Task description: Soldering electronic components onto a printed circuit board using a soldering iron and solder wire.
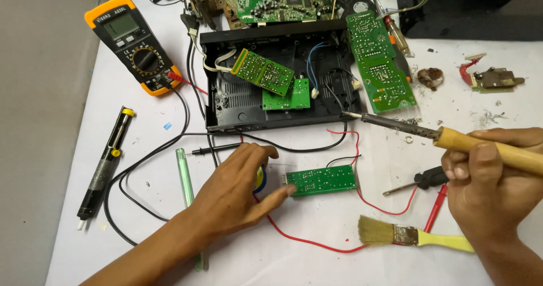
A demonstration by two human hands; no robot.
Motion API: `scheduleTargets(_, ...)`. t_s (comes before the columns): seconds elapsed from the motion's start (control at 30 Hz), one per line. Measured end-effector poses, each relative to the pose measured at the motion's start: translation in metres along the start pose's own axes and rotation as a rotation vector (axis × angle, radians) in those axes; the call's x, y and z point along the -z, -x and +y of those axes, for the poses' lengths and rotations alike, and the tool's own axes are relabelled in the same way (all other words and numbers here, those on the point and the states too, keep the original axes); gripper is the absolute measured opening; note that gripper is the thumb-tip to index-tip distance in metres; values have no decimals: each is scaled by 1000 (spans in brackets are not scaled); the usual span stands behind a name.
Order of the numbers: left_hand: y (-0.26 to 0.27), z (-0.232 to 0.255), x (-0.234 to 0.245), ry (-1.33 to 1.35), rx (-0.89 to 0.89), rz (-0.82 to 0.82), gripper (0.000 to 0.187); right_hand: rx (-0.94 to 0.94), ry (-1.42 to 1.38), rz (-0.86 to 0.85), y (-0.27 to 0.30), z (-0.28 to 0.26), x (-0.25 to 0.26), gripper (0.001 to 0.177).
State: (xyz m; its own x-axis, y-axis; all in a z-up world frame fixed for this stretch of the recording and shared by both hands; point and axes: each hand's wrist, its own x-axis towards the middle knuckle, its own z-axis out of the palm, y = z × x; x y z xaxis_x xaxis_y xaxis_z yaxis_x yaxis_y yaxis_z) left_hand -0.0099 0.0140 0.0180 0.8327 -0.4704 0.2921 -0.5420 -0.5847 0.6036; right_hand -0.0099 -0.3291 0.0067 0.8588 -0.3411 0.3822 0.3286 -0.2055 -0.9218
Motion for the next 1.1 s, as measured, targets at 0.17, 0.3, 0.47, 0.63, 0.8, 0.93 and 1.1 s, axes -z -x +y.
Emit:
scheduleTargets(0.17,5,-3,-8,-33,13,-163,74,-3,-15,-10,-6,0,-1,21)
scheduleTargets(0.3,9,-4,-14,-39,28,-219,60,-5,-25,11,-6,5,0,22)
scheduleTargets(0.47,-2,-7,-19,-28,-37,-127,42,7,-39,2,-8,0,-1,21)
scheduleTargets(0.63,-14,-4,-25,-12,-132,-49,43,33,-53,1,-8,7,9,31)
scheduleTargets(0.8,-8,0,-7,56,-56,-119,59,-18,35,-11,-2,13,12,19)
scheduleTargets(0.93,-6,8,3,151,70,-110,34,34,110,-77,9,12,10,18)
scheduleTargets(1.1,-7,18,-7,248,69,42,31,132,69,-125,9,1,6,47)
